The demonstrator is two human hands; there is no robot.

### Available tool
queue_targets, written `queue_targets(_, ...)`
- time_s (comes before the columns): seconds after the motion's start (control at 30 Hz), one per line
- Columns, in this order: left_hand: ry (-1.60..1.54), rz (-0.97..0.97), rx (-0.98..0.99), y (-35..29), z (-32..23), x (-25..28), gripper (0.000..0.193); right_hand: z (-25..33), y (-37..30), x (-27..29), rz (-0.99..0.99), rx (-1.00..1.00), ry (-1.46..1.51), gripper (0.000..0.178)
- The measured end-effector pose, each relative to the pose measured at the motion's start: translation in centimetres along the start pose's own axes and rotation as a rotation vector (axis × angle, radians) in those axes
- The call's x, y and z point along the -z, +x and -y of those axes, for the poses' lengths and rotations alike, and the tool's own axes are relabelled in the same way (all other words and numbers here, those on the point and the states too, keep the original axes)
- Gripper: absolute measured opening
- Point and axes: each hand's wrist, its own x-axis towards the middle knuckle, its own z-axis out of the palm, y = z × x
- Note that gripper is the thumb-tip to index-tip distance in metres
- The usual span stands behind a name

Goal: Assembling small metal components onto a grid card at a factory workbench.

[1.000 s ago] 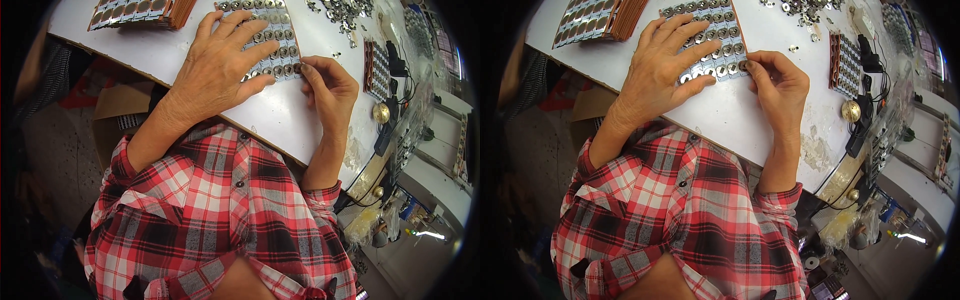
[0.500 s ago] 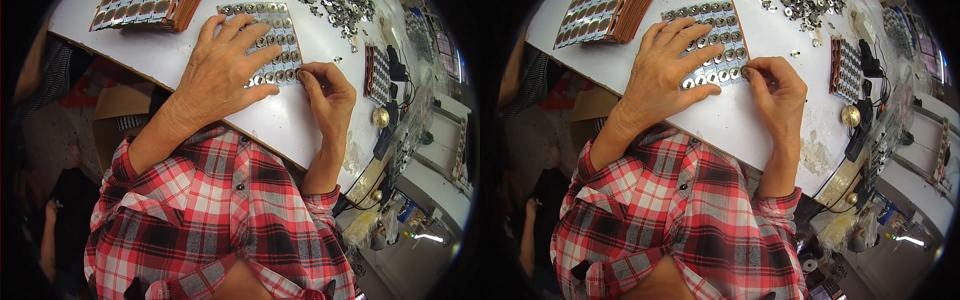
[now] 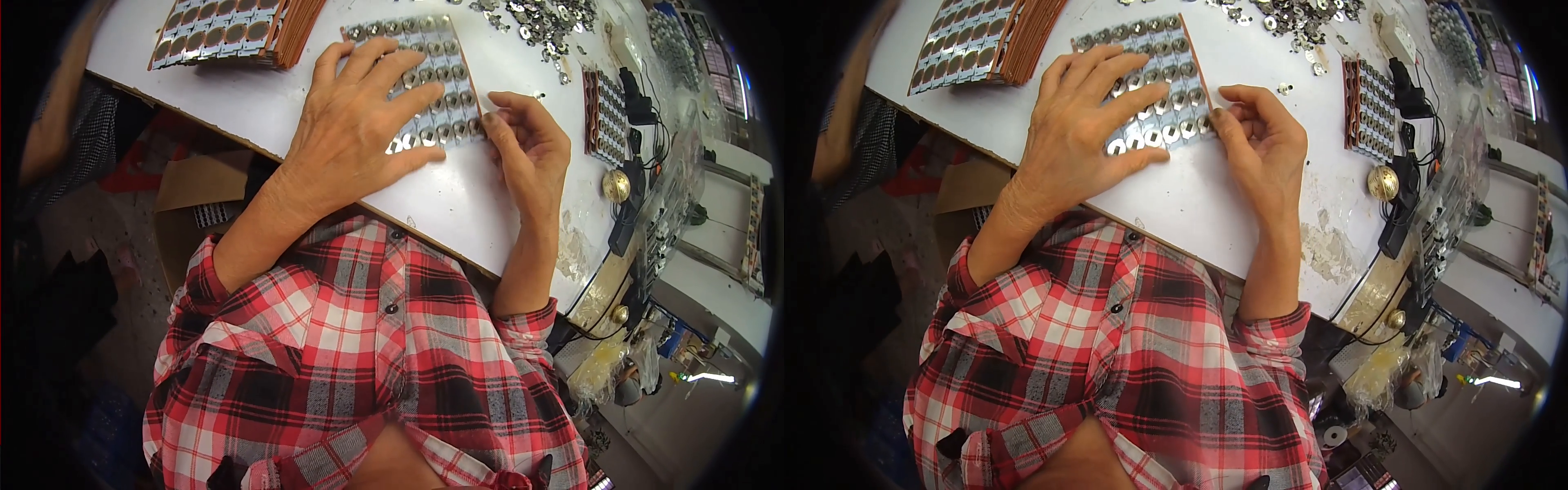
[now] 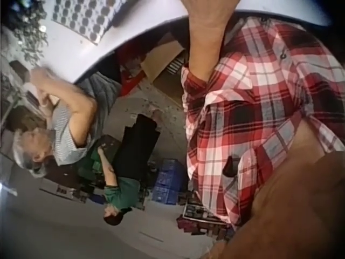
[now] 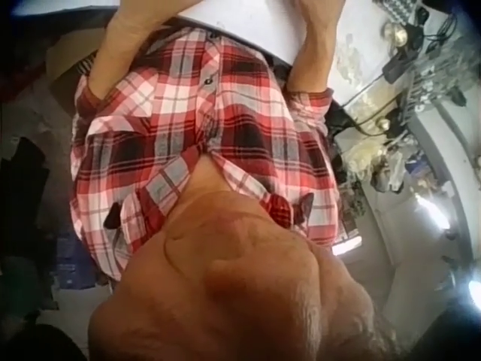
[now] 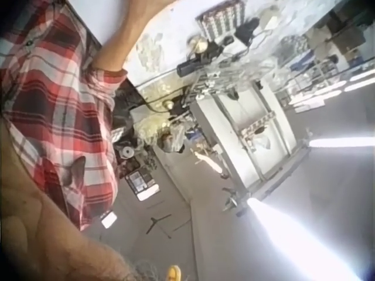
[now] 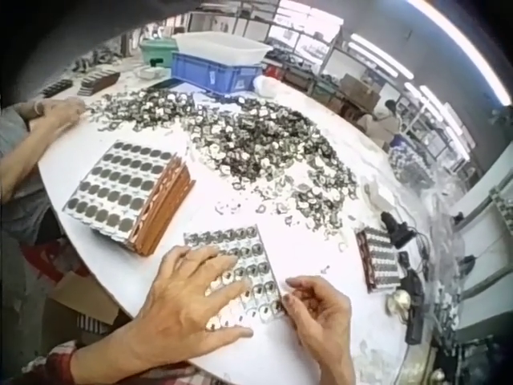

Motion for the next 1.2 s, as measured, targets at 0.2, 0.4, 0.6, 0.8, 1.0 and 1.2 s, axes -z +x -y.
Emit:
queue_targets(0.2,-0.134,-0.210,-0.069,-1.7,0.2,0.7,0.073,3.3,-3.5,-3.9,-0.057,0.431,-0.793,0.092)
queue_targets(0.4,-0.341,-0.357,0.092,-4.2,-0.1,1.2,0.051,3.5,-5.4,-7.7,-0.049,0.367,-0.853,0.110)
queue_targets(0.6,-0.430,-0.358,0.174,-4.9,0.0,1.8,0.036,4.1,-5.0,-5.8,0.056,0.429,-0.697,0.105)
queue_targets(0.8,-0.561,-0.492,0.238,-5.3,-0.2,1.5,0.030,3.3,-4.6,-5.8,-0.072,0.389,-0.823,0.108)
queue_targets(1.0,-0.656,-0.569,0.276,-6.5,-0.2,1.6,0.027,4.5,-4.0,-4.6,-0.057,0.437,-0.853,0.107)
queue_targets(1.2,-0.743,-0.571,0.342,-9.1,-1.0,3.1,0.026,4.1,-4.8,-3.5,-0.046,0.390,-0.806,0.104)
